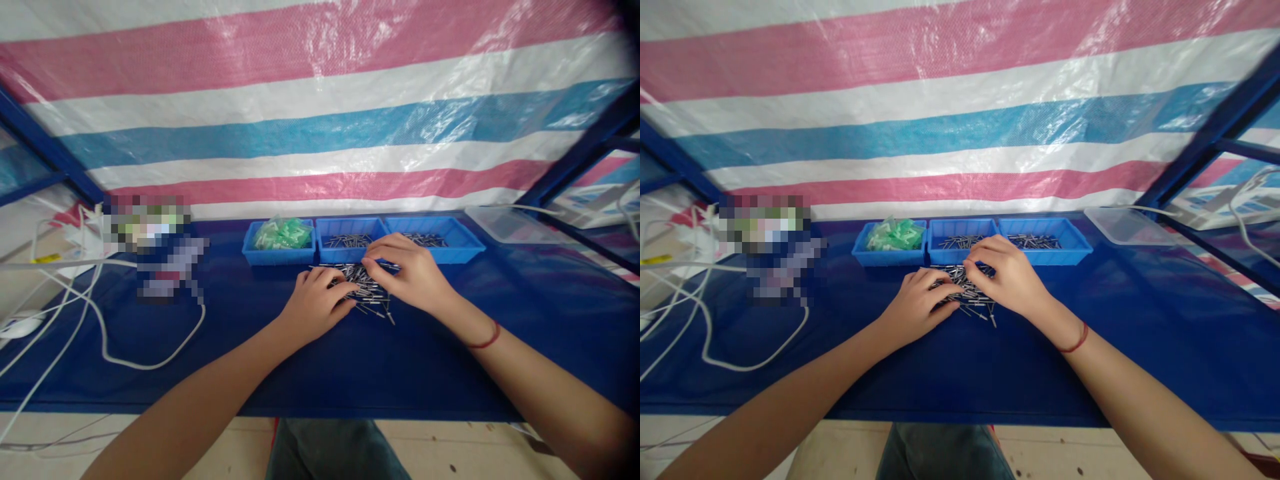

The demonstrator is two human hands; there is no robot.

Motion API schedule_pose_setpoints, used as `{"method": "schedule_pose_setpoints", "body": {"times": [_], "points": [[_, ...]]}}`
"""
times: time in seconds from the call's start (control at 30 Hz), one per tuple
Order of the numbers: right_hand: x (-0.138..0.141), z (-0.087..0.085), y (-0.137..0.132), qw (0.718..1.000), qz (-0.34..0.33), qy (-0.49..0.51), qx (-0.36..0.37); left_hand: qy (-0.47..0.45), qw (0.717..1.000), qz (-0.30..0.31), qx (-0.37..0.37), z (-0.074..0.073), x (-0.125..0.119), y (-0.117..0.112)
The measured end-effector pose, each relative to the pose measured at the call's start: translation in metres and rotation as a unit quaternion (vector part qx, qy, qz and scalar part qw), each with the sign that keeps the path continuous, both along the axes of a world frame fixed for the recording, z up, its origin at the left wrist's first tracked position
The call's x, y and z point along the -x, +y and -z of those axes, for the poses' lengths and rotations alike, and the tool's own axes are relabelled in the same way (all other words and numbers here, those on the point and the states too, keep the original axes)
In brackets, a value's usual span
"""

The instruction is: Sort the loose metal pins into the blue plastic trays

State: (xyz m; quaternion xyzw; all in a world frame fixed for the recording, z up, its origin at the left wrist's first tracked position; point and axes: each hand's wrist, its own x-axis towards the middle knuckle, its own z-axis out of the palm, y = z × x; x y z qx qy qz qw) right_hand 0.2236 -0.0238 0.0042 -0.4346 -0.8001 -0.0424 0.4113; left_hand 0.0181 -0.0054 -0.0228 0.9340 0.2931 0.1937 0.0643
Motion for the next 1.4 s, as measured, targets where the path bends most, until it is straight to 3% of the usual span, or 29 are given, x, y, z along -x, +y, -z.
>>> {"method": "schedule_pose_setpoints", "body": {"times": [0.17, 0.97, 1.1, 1.23, 1.4], "points": [[0.001, -0.001, -0.001, 1.0, -0.005, -0.001, 0.003, 0.008, 1.0, 0.025, 0.008, 0.001, -0.002, -0.002], [0.003, 0.007, 0.002, 0.999, -0.036, -0.021, 0.035, 0.024, 0.998, -0.001, -0.06, 0.006, -0.006, -0.001], [0.004, 0.006, 0.001, 0.996, -0.065, -0.013, 0.065, -0.023, 0.998, -0.023, -0.049, 0.001, -0.006, 0.0], [0.007, 0.004, -0.002, 0.985, -0.115, 0.015, 0.131, -0.106, 0.993, -0.044, 0.008, -0.003, -0.004, 0.002], [0.012, 0.006, -0.004, 0.974, -0.097, 0.112, 0.17, -0.235, 0.967, -0.027, 0.096, -0.002, -0.004, 0.004]]}}
